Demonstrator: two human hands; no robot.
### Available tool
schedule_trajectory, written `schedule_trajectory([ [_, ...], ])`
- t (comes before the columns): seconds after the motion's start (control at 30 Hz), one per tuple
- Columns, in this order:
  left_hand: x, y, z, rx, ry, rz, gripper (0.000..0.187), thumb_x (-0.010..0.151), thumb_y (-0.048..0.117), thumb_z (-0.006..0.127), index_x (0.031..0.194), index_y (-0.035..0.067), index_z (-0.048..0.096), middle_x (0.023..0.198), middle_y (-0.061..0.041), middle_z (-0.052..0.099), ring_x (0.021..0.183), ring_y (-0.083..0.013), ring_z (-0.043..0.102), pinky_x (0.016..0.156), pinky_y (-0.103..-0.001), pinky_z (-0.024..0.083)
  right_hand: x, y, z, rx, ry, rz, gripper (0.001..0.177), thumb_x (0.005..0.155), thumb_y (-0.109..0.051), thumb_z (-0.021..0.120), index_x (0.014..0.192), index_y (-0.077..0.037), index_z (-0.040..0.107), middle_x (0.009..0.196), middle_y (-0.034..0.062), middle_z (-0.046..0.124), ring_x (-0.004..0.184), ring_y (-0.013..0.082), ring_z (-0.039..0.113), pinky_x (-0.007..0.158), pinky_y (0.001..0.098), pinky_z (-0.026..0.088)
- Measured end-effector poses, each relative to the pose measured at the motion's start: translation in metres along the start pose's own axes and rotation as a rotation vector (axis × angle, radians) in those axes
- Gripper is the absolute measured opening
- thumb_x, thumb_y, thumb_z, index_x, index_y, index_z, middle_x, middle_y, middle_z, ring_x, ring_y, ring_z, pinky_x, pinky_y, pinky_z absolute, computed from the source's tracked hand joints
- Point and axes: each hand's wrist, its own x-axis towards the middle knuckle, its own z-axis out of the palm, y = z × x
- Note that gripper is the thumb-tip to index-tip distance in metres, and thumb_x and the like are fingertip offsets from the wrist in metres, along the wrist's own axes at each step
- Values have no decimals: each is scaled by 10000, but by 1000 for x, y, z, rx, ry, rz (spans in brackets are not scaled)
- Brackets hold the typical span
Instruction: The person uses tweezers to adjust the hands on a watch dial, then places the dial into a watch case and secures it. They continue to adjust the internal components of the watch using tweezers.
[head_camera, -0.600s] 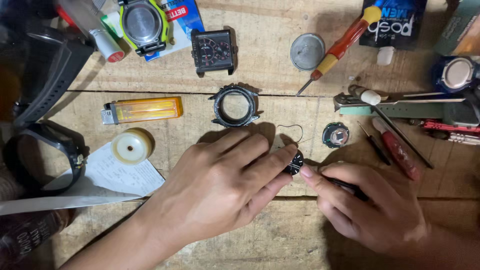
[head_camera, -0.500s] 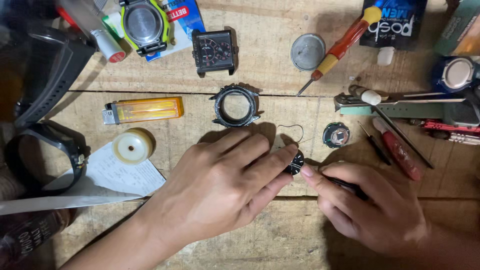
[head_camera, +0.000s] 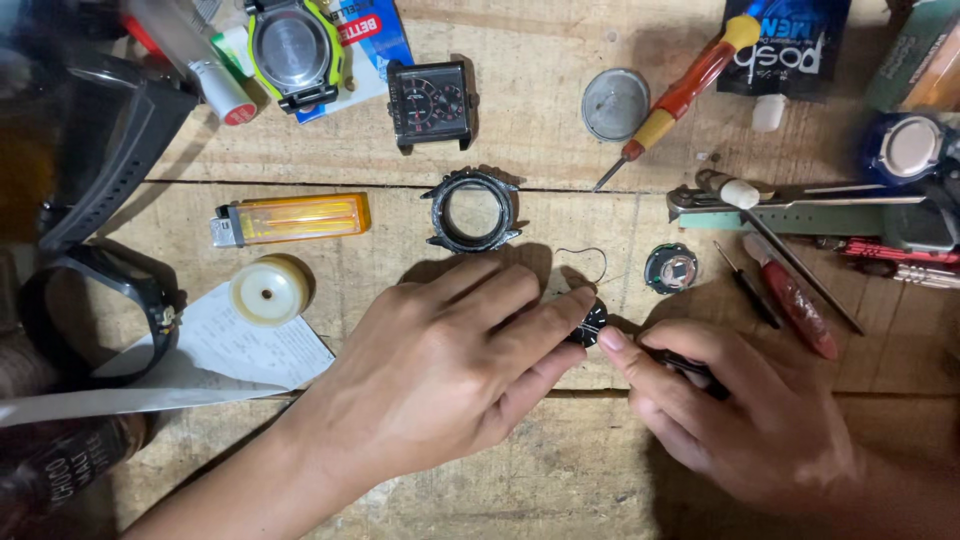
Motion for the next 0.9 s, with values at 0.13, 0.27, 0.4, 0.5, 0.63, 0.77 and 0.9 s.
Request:
schedule_trajectory([
  [0.13, 0, 1, 0, -5, -2, -3, 240, 1054, 212, 614, 1196, 25, 668, 1049, -141, 632, 994, -288, 678, 789, -384, 544, 9, -5, -6, -54, 45, -35, 359, 978, -81, 665, 1334, -57, 623, 1082, 106, 639, 781, 170, 646, 735, 346, 581],
  [0.27, 0, 2, 0, 10, -1, -3, 249, 1052, 228, 605, 1199, 37, 665, 1037, -126, 632, 1014, -287, 680, 790, -392, 550, 6, -6, -4, -86, 62, -37, 374, 962, -69, 723, 1323, -82, 628, 1093, 90, 615, 854, 169, 674, 771, 371, 587],
  [0.4, -1, 3, -2, 26, -20, 6, 263, 1058, 230, 577, 1221, 33, 641, 1085, -127, 635, 995, -290, 660, 776, -397, 537, -2, 1, 5, -109, 119, -37, 398, 942, -27, 602, 1324, -126, 653, 1086, 55, 643, 843, 131, 662, 850, 334, 573],
  [0.5, -7, 0, 2, 16, 7, 25, 211, 1061, 211, 584, 1148, 33, 655, 1096, -108, 663, 937, -271, 669, 685, -387, 548, 13, -16, -1, 59, 185, 93, 275, 948, 114, 651, 1192, 17, 732, 1060, 147, 713, 816, 156, 685, 847, 289, 548],
  [0.63, -15, -4, 8, 22, 18, -10, 213, 1021, 210, 680, 1168, 59, 649, 1109, -110, 665, 962, -274, 687, 694, -386, 555, -1, -8, -1, -45, 120, 8, 166, 997, -4, 694, 1126, -8, 799, 1038, 125, 748, 901, 274, 658, 1159, 578, 457],
  [0.77, -20, -8, 14, 70, 27, -1, 235, 977, 242, 736, 1104, 80, 623, 1057, -76, 659, 948, -273, 684, 649, -414, 558, -35, 2, 20, 262, -16, 321, 280, 1004, 73, 619, 1276, 91, 681, 1039, 236, 677, 794, 280, 583, 892, 386, 431],
  [0.9, -19, -8, 18, 54, 66, -19, 180, 980, 225, 698, 1039, 92, 593, 1024, -61, 651, 853, -304, 670, 602, -471, 533, -57, 9, 26, 275, -20, 409, 307, 1027, 79, 654, 1331, 115, 677, 769, 152, 518, 591, 207, 342, 636, 338, 290],
])
